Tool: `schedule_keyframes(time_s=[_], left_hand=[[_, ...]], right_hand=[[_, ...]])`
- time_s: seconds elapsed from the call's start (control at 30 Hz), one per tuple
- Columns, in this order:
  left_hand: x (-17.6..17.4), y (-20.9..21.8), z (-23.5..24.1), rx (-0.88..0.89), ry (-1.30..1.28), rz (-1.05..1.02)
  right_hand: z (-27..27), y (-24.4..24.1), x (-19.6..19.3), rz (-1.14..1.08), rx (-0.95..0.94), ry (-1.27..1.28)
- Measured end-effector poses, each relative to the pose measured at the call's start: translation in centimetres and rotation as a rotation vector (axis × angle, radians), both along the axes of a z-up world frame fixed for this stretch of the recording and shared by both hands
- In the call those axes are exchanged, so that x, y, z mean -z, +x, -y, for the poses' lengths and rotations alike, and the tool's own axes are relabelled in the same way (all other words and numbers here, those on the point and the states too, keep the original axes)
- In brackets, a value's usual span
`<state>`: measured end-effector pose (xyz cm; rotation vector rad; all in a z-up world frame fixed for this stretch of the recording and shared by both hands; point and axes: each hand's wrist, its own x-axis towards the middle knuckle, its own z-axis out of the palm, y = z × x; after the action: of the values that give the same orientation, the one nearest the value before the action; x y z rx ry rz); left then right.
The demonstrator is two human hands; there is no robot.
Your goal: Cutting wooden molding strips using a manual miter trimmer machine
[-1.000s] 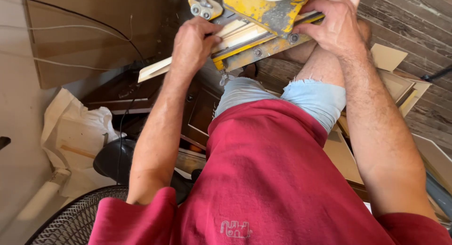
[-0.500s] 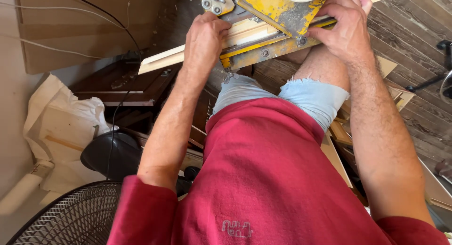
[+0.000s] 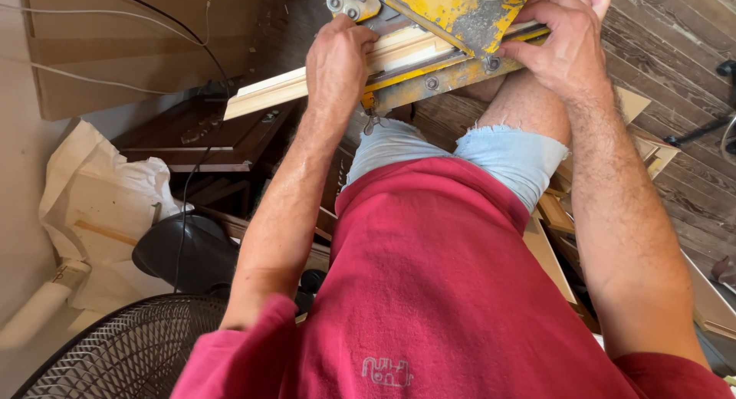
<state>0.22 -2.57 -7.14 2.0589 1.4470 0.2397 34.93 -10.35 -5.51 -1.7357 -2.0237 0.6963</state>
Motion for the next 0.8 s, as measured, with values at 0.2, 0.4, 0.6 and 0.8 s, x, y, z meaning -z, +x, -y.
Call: schedule_keyframes(time_s=[0.2, 0.4, 0.6, 0.8], left_hand=[[0.1, 0.3, 0.1, 0.014, 0.038, 0.000], [1.0, 0.6, 0.7, -0.016, 0.068, 0.041], [0.0, 0.6, 0.7, 0.001, 0.086, 0.003], [0.8, 0.4, 1.1, -0.062, 0.065, 0.144]], right_hand=[[-0.3, -0.5, -0.8, -0.019, -0.002, -0.009], [-0.2, -0.3, -0.4, -0.016, -0.012, 0.011], [-0.3, -0.5, -0.9, -0.010, -0.008, -0.017], [-0.2, -0.2, -0.4, -0.010, -0.007, -0.008]])
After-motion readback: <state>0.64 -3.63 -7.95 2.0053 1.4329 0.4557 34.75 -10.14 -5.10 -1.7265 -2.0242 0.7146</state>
